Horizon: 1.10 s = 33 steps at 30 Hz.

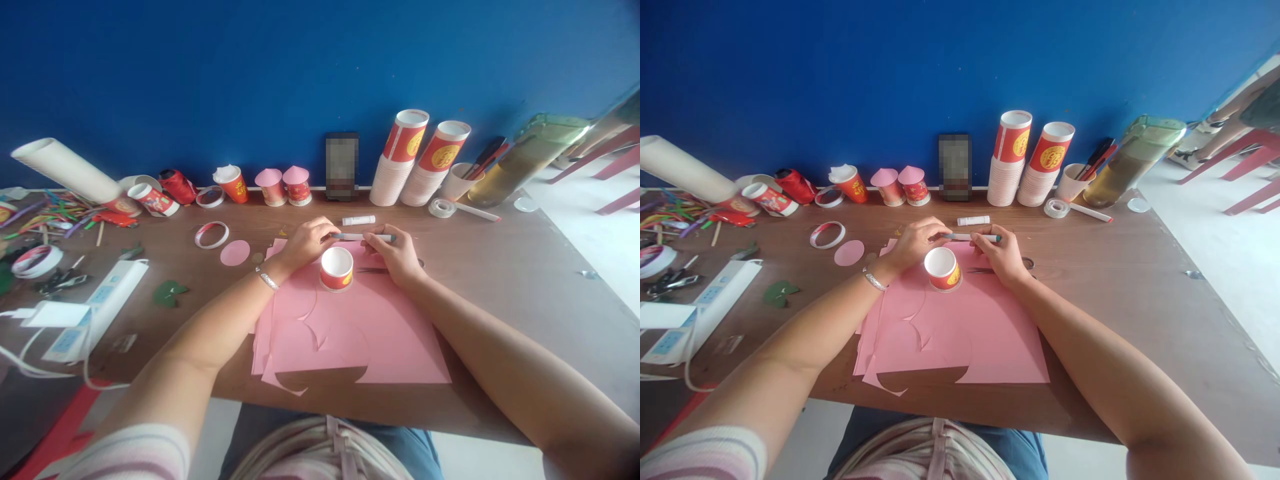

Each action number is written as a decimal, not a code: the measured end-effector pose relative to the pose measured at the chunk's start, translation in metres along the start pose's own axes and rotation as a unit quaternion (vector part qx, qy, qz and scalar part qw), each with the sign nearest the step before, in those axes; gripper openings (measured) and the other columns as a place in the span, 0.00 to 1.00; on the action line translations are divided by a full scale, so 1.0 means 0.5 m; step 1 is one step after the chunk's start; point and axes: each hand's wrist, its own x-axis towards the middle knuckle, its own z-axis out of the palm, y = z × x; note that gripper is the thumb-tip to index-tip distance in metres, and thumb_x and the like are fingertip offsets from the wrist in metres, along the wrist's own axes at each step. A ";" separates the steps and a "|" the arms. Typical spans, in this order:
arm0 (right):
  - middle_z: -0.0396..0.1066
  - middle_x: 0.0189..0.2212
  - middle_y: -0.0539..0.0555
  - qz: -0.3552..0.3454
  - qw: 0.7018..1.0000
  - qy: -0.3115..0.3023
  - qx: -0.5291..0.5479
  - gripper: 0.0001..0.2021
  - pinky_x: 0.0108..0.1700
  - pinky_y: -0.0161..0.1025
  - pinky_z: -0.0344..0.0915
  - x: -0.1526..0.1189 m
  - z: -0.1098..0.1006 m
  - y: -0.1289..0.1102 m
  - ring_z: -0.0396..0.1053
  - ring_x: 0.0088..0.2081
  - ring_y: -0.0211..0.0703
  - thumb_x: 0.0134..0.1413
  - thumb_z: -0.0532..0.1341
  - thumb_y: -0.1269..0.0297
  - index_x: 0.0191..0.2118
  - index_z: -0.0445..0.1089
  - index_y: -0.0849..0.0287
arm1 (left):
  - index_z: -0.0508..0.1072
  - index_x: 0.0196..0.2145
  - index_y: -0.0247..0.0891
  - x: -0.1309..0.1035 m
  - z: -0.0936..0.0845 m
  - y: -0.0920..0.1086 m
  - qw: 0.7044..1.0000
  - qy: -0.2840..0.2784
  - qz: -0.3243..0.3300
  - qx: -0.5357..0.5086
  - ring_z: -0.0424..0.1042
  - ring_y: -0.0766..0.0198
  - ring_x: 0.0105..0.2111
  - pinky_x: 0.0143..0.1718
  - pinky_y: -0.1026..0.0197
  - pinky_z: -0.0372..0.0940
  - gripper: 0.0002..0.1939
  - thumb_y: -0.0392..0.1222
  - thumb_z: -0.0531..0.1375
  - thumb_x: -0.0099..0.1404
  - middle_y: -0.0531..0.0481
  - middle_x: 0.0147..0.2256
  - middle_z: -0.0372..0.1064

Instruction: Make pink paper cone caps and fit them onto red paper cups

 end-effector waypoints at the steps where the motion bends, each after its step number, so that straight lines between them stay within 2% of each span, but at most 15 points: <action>1: 0.74 0.22 0.51 -0.001 1.000 -0.011 -0.003 0.19 0.27 0.35 0.65 0.000 0.000 0.000 0.69 0.26 0.39 0.48 0.72 0.46 0.28 0.74 0.58 | 0.79 0.43 0.37 -0.002 -0.002 0.003 1.000 -0.004 0.001 0.003 0.76 0.60 0.41 0.43 0.58 0.70 0.08 0.42 0.60 0.73 0.45 0.42 0.77; 4: 0.76 0.24 0.53 -0.020 0.999 -0.036 -0.022 0.21 0.29 0.37 0.68 0.004 -0.003 0.001 0.70 0.25 0.40 0.50 0.71 0.43 0.28 0.74 0.58 | 0.78 0.42 0.38 -0.006 -0.007 0.007 1.000 -0.022 0.000 0.003 0.74 0.60 0.40 0.42 0.57 0.69 0.08 0.43 0.60 0.72 0.45 0.42 0.76; 6: 0.77 0.25 0.54 -0.048 0.995 -0.049 -0.076 0.20 0.30 0.38 0.69 0.009 -0.009 0.005 0.72 0.26 0.41 0.54 0.69 0.44 0.29 0.74 0.59 | 0.77 0.40 0.37 -0.005 -0.009 0.007 0.999 -0.038 -0.005 -0.002 0.73 0.61 0.37 0.39 0.58 0.68 0.08 0.43 0.61 0.71 0.45 0.41 0.75; 9: 0.78 0.28 0.52 -0.102 0.969 -0.067 -0.213 0.13 0.34 0.39 0.70 0.019 -0.019 0.015 0.73 0.29 0.43 0.57 0.66 0.53 0.31 0.76 0.57 | 0.76 0.36 0.37 0.000 -0.009 0.002 0.998 -0.066 -0.017 0.004 0.70 0.63 0.33 0.37 0.59 0.66 0.07 0.41 0.61 0.69 0.47 0.37 0.72; 12: 0.80 0.32 0.52 -0.140 0.941 -0.075 -0.299 0.03 0.40 0.42 0.69 0.027 -0.024 0.027 0.74 0.34 0.46 0.54 0.67 0.63 0.32 0.78 0.53 | 0.76 0.34 0.38 0.006 -0.008 -0.003 0.997 -0.079 -0.014 0.013 0.71 0.60 0.37 0.41 0.58 0.67 0.07 0.41 0.61 0.68 0.47 0.36 0.73; 13: 0.80 0.34 0.52 -0.151 0.933 -0.077 -0.318 0.03 0.42 0.44 0.69 0.028 -0.024 0.030 0.75 0.36 0.48 0.53 0.66 0.65 0.33 0.79 0.53 | 0.77 0.34 0.38 0.007 -0.008 -0.005 0.997 -0.076 -0.012 0.007 0.72 0.59 0.39 0.43 0.57 0.67 0.07 0.42 0.61 0.69 0.47 0.37 0.74; 18: 0.78 0.39 0.56 -0.205 0.899 -0.077 -0.379 0.05 0.51 0.49 0.69 0.029 -0.020 0.041 0.73 0.45 0.53 0.57 0.65 0.67 0.36 0.80 0.53 | 0.79 0.46 0.38 0.016 0.001 -0.025 0.999 -0.017 -0.040 0.014 0.75 0.58 0.46 0.51 0.55 0.68 0.10 0.43 0.60 0.73 0.45 0.45 0.75; 22: 0.75 0.43 0.60 -0.240 0.864 -0.047 -0.439 0.08 0.51 0.53 0.70 0.032 -0.024 0.046 0.70 0.47 0.57 0.61 0.63 0.65 0.43 0.80 0.54 | 0.81 0.44 0.38 0.028 0.012 -0.044 0.996 -0.063 -0.030 0.050 0.74 0.55 0.47 0.49 0.54 0.69 0.11 0.44 0.61 0.73 0.44 0.43 0.75; 26: 0.74 0.44 0.62 -0.263 0.821 -0.032 -0.506 0.12 0.50 0.54 0.71 0.035 -0.027 0.050 0.68 0.47 0.59 0.64 0.61 0.64 0.48 0.80 0.56 | 0.80 0.41 0.36 0.031 0.015 -0.048 0.994 -0.069 -0.009 0.086 0.73 0.55 0.45 0.48 0.54 0.68 0.10 0.41 0.59 0.74 0.44 0.42 0.75; 30: 0.73 0.48 0.63 -0.273 0.815 -0.015 -0.511 0.16 0.52 0.56 0.68 0.033 -0.026 0.048 0.66 0.49 0.60 0.66 0.59 0.62 0.55 0.76 0.56 | 0.76 0.42 0.36 0.025 0.007 -0.035 0.993 -0.045 -0.015 0.112 0.73 0.55 0.46 0.49 0.54 0.67 0.09 0.41 0.57 0.75 0.43 0.43 0.75; 33: 0.71 0.54 0.64 -0.272 0.815 0.015 -0.512 0.21 0.52 0.58 0.66 0.031 -0.026 0.044 0.64 0.53 0.63 0.67 0.58 0.61 0.63 0.70 0.55 | 0.74 0.45 0.37 0.020 -0.005 -0.018 0.996 -0.017 -0.029 0.082 0.74 0.57 0.46 0.49 0.55 0.67 0.08 0.42 0.57 0.76 0.45 0.43 0.75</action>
